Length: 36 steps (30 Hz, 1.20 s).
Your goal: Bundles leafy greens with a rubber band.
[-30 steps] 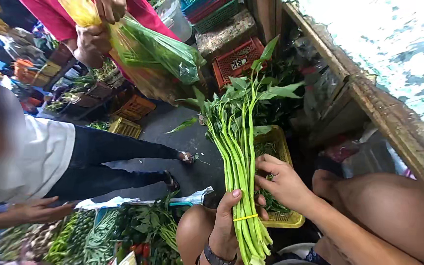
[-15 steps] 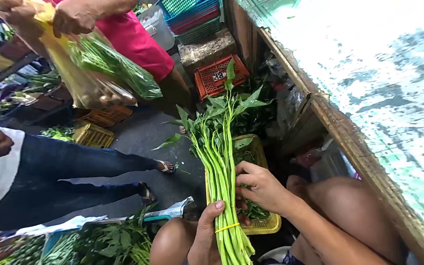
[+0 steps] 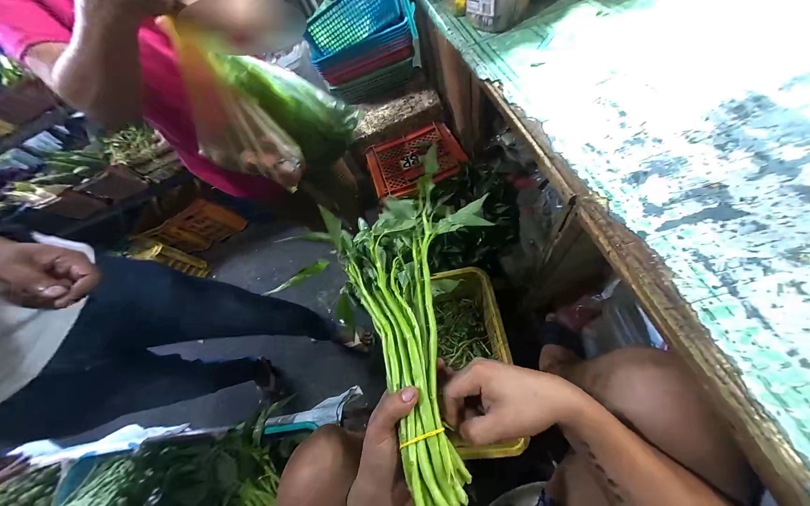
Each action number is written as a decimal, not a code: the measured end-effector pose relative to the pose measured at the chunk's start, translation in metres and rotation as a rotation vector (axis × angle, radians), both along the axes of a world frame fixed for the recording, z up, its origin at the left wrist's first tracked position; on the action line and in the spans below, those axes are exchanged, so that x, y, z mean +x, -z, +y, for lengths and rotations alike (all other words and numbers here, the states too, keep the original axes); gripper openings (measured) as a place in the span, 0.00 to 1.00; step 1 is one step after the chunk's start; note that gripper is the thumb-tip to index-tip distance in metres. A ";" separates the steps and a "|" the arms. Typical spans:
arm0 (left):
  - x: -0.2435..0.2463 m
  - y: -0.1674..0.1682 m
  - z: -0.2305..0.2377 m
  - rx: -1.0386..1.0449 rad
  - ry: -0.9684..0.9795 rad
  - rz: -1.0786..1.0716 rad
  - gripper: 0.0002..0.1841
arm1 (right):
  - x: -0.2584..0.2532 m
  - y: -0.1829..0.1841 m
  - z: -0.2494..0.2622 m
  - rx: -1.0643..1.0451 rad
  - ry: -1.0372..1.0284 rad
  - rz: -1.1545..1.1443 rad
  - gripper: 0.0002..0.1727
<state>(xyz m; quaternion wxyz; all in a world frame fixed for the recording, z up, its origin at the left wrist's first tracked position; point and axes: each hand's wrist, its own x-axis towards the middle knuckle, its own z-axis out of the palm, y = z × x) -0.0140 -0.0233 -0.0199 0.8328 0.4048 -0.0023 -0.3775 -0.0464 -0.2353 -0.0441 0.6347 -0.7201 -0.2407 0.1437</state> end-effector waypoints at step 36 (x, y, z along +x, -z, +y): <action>-0.008 0.020 -0.024 0.662 -0.264 -0.645 0.22 | 0.019 0.007 -0.009 0.080 0.858 0.389 0.29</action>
